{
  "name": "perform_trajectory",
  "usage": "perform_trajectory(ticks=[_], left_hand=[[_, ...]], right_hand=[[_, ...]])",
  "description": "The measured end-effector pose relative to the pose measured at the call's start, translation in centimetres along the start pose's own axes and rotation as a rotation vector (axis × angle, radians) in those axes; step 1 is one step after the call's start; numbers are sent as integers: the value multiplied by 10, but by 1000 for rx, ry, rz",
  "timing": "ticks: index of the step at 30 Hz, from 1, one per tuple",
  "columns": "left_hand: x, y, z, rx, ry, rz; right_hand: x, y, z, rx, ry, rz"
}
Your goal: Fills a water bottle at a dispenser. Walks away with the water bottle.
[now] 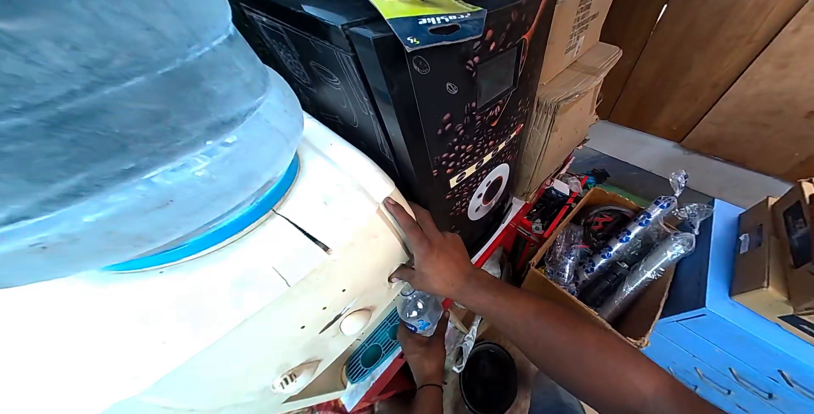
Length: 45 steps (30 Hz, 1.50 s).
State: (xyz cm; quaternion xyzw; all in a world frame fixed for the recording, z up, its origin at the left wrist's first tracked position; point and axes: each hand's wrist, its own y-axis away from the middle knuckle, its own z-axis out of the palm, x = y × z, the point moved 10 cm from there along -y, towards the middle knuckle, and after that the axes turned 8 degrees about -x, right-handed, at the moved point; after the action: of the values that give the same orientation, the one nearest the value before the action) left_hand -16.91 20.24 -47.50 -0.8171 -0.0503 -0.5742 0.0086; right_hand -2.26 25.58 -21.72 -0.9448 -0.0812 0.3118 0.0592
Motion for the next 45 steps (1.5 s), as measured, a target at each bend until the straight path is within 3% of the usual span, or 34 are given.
perform_trajectory(ticks=[45], left_hand=[[0,-2,0,-7,-6,-13]], right_hand=[[1,-1,1,1,8,15]])
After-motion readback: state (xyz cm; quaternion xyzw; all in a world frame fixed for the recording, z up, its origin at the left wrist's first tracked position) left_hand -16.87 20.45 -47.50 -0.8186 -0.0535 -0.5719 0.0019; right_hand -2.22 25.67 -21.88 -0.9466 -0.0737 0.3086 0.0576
